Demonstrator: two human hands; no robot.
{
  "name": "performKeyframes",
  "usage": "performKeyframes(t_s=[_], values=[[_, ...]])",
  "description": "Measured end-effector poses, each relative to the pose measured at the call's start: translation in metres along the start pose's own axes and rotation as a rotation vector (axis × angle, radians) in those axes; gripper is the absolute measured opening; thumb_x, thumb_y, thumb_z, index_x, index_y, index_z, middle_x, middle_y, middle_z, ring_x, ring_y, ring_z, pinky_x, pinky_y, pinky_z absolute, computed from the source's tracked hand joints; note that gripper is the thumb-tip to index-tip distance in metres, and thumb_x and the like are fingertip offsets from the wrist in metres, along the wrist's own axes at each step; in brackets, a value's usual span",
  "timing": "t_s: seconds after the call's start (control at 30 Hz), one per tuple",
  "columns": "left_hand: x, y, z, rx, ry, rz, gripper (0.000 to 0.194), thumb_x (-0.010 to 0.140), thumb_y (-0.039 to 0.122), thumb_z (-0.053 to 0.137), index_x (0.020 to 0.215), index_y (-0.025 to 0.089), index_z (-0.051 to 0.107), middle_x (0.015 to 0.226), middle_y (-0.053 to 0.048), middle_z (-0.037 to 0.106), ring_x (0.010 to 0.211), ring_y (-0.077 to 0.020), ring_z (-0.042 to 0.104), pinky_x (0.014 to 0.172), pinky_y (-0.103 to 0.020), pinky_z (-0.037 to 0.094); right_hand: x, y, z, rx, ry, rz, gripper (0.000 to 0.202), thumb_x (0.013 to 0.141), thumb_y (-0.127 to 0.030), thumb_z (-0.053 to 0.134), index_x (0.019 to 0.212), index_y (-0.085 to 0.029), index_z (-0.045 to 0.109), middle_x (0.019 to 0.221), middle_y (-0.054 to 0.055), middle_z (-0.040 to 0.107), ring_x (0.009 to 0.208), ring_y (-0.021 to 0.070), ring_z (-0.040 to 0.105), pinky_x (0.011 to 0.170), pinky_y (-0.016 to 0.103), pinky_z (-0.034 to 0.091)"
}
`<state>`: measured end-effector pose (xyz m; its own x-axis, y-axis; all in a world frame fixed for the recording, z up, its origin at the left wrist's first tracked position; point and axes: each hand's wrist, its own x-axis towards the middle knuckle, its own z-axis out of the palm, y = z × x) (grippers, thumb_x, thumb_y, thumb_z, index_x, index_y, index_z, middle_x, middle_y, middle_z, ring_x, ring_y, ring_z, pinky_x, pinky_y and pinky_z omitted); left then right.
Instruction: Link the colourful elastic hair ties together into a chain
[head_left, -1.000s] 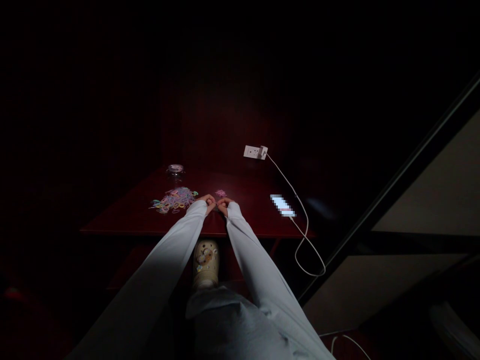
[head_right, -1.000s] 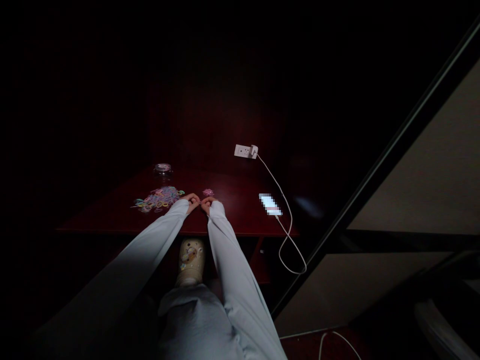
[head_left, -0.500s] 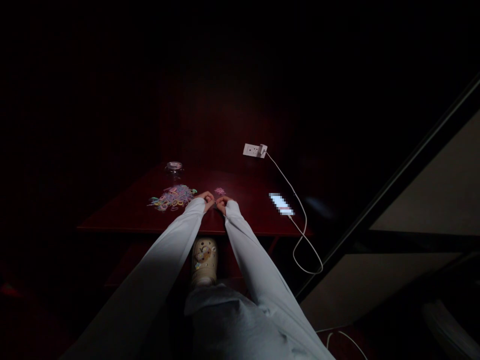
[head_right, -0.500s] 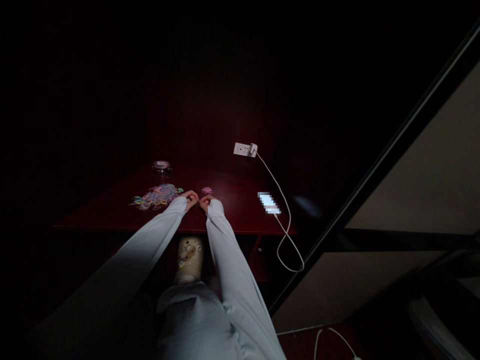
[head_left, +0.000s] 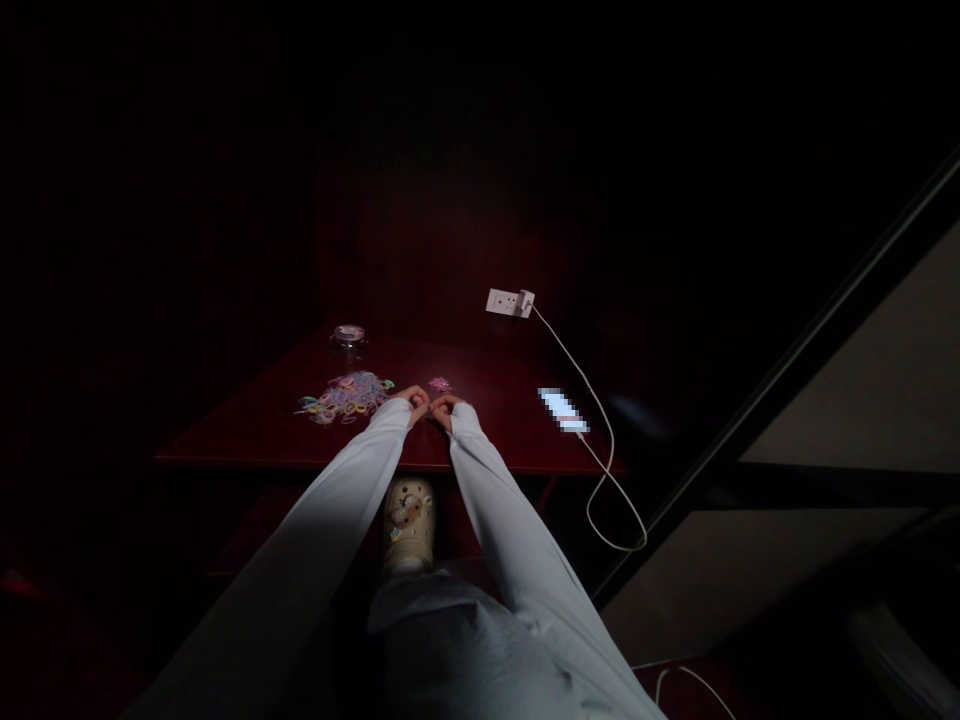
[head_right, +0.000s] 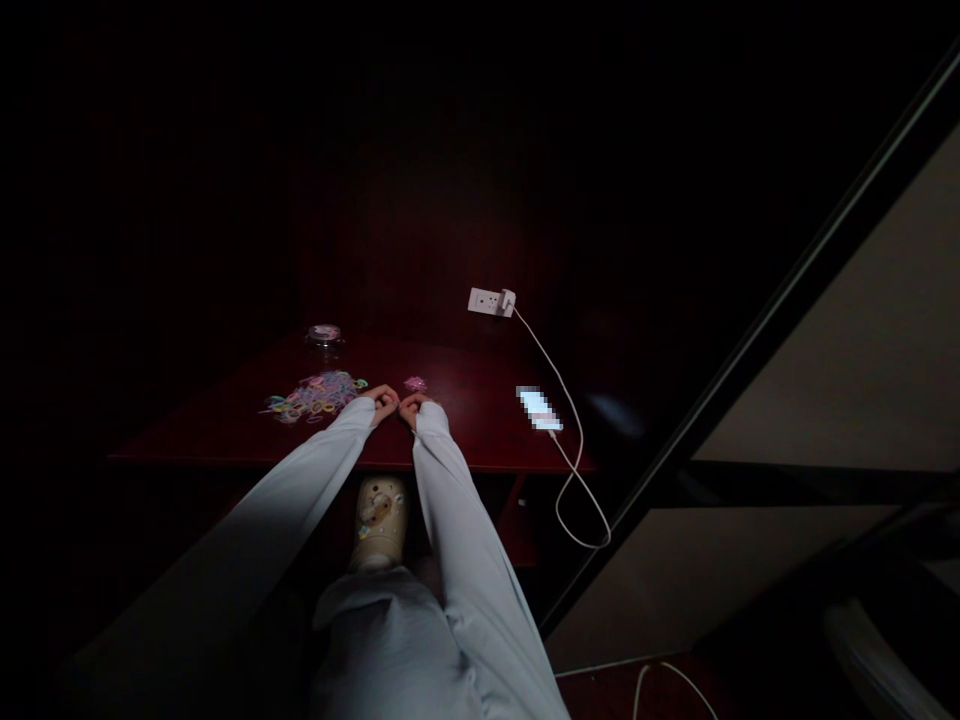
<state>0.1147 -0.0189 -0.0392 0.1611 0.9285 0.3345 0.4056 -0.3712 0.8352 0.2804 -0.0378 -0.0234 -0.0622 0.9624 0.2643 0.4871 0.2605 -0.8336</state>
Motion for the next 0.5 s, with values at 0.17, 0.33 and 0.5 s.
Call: performKeyframes(t_s=[0.17,0.33,0.5], values=[[-0.0004,0.0006,0.0011,0.005,0.015,0.009,0.011,0.079,0.030,0.064,0.085,0.020,0.065,0.072,0.004,0.061,0.055,-0.0100,0.040,0.057,-0.026,0.032,-0.0020,-0.0032,-0.0018,0.019,0.006,-0.002,0.001,0.074,-0.021,0.068,0.075,-0.021,0.069,0.062,-0.006,0.057,0.061,0.0118,0.050,0.061,0.024,0.038],[0.0014,0.0004,0.0024,0.011,0.034,0.001,0.013,0.076,0.030,0.066,0.082,0.019,0.066,0.068,0.004,0.060,0.053,-0.0096,0.040,0.054,-0.025,0.031,-0.0043,-0.0055,-0.0020,0.042,0.011,0.006,0.004,0.074,-0.021,0.067,0.070,-0.022,0.065,0.060,-0.006,0.054,0.060,0.0126,0.049,0.060,0.024,0.039],[-0.0030,0.0024,0.0025,0.028,0.045,0.032,0.016,0.079,0.035,0.064,0.087,0.020,0.065,0.070,0.005,0.061,0.055,-0.0091,0.041,0.055,-0.023,0.033,-0.0036,-0.0066,-0.0015,0.042,0.026,0.010,0.007,0.073,-0.021,0.066,0.068,-0.022,0.061,0.060,-0.006,0.054,0.061,0.0128,0.050,0.062,0.025,0.040]])
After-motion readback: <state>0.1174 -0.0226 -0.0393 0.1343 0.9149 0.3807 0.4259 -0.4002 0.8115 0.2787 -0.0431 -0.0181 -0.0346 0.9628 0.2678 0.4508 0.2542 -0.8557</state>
